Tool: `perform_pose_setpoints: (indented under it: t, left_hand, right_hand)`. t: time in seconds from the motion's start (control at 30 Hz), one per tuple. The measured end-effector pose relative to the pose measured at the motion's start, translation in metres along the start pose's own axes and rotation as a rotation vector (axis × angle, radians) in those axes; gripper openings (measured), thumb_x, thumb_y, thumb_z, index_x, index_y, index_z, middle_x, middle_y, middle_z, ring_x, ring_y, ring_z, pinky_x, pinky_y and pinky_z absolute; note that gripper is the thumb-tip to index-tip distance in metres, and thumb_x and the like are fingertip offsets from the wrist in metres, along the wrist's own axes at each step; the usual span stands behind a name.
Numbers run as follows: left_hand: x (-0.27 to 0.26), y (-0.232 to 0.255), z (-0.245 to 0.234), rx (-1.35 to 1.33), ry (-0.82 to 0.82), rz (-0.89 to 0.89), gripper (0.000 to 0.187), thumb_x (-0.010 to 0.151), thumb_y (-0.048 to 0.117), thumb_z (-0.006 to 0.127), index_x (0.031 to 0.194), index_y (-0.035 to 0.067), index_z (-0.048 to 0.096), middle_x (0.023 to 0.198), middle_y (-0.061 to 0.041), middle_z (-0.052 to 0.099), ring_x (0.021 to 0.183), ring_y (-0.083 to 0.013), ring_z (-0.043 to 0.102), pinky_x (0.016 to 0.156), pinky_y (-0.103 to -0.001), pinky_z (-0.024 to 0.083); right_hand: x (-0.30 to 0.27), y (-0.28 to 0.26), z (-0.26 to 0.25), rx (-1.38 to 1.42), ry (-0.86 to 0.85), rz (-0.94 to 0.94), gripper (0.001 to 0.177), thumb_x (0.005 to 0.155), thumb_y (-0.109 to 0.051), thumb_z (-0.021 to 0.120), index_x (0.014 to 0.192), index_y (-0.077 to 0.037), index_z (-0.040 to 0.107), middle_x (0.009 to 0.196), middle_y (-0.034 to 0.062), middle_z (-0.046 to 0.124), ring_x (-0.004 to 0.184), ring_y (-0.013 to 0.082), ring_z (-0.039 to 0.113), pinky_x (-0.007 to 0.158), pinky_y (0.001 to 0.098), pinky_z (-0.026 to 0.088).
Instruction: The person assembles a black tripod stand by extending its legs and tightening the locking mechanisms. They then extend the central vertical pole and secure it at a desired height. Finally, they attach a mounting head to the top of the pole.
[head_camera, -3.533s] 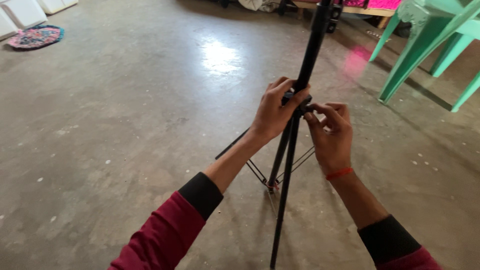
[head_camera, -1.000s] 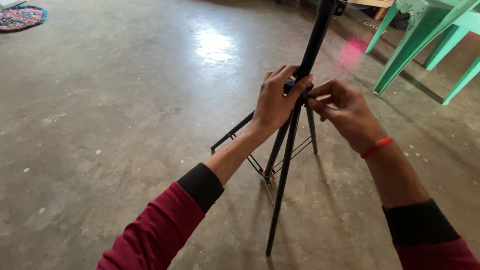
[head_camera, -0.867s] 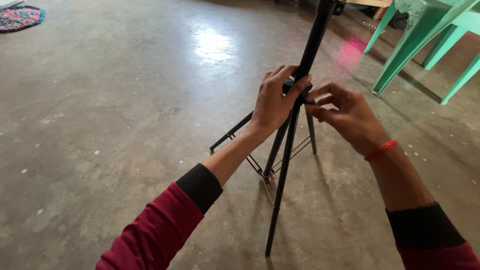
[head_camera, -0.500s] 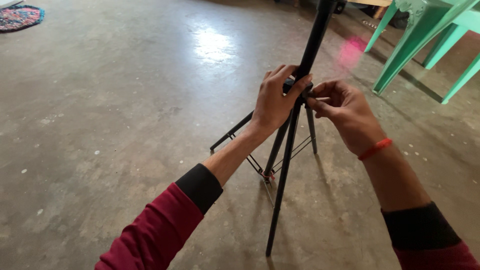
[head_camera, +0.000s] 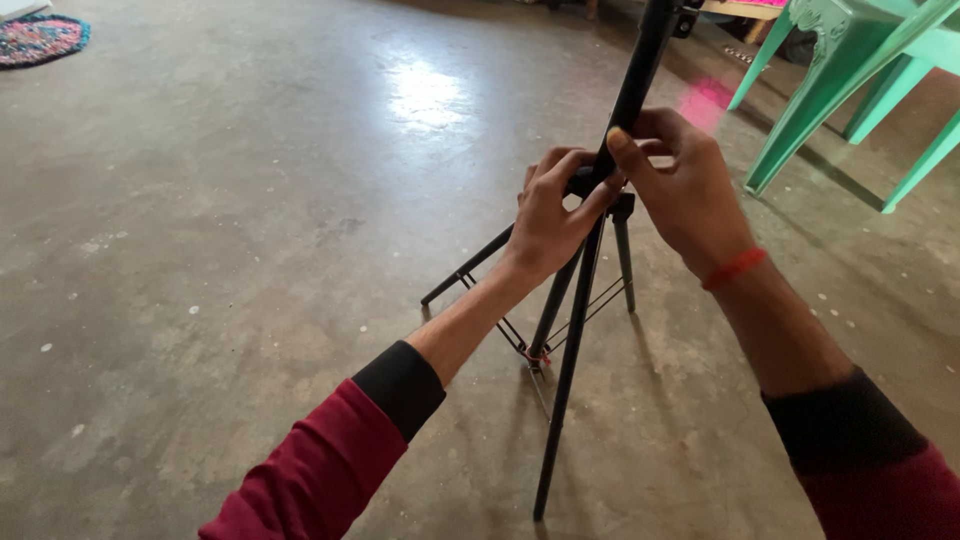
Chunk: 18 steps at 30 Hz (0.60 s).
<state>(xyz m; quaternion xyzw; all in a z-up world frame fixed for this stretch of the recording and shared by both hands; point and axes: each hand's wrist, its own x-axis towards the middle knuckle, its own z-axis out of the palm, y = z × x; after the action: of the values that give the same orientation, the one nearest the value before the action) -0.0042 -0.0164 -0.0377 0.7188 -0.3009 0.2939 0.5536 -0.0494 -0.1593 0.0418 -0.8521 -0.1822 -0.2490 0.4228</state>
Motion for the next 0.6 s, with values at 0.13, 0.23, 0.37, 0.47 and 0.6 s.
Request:
perform_pose_setpoints:
  t: [0.13, 0.23, 0.37, 0.47, 0.6]
  left_hand:
    - [0.000, -0.007, -0.006, -0.200, -0.091, -0.147, 0.030, 0.096, 0.029, 0.072, 0.116, 0.007, 0.074, 0.105, -0.006, 0.072, 0.101, -0.0204, 0.072, 0.090, -0.036, 0.056]
    - [0.000, -0.011, -0.008, -0.227, -0.076, -0.135, 0.031, 0.095, 0.029, 0.073, 0.115, 0.006, 0.074, 0.103, -0.005, 0.075, 0.096, -0.0180, 0.075, 0.086, -0.033, 0.059]
    - [-0.005, -0.020, 0.004, -0.178, -0.030, -0.070, 0.029, 0.094, 0.026, 0.074, 0.114, 0.005, 0.075, 0.101, -0.005, 0.074, 0.093, -0.0161, 0.075, 0.086, -0.032, 0.059]
    - [-0.013, -0.024, 0.013, -0.188, -0.026, -0.108, 0.026, 0.093, 0.023, 0.075, 0.113, 0.006, 0.077, 0.099, -0.006, 0.074, 0.091, -0.0154, 0.075, 0.085, -0.032, 0.060]
    - [-0.021, -0.026, 0.021, -0.218, -0.089, -0.111, 0.027, 0.094, 0.027, 0.076, 0.112, 0.007, 0.077, 0.101, -0.004, 0.075, 0.091, -0.0146, 0.076, 0.084, -0.031, 0.062]
  right_hand:
    - [0.005, -0.001, 0.012, 0.056, 0.083, 0.041, 0.026, 0.105, -0.020, 0.067, 0.116, 0.003, 0.069, 0.100, 0.0104, 0.074, 0.090, 0.0152, 0.070, 0.073, 0.0291, 0.059]
    - [-0.001, 0.002, 0.025, 0.134, 0.150, 0.030, 0.019, 0.107, -0.015, 0.066, 0.116, 0.002, 0.068, 0.098, 0.0090, 0.074, 0.083, 0.0124, 0.069, 0.071, 0.0273, 0.056]
    - [0.000, 0.015, 0.034, 0.289, 0.221, -0.146, 0.014, 0.116, -0.009, 0.061, 0.120, 0.004, 0.063, 0.103, 0.0079, 0.070, 0.093, 0.0133, 0.071, 0.081, 0.0283, 0.058]
    - [0.001, 0.022, 0.034, 0.325, 0.262, -0.216, 0.012, 0.119, -0.008, 0.058, 0.123, 0.004, 0.060, 0.104, 0.0065, 0.068, 0.096, 0.0149, 0.074, 0.086, 0.0296, 0.061]
    - [0.004, 0.018, 0.026, 0.289, 0.331, -0.312, 0.010, 0.120, -0.005, 0.053, 0.120, 0.003, 0.060, 0.105, 0.0070, 0.066, 0.094, 0.0167, 0.071, 0.089, 0.0320, 0.063]
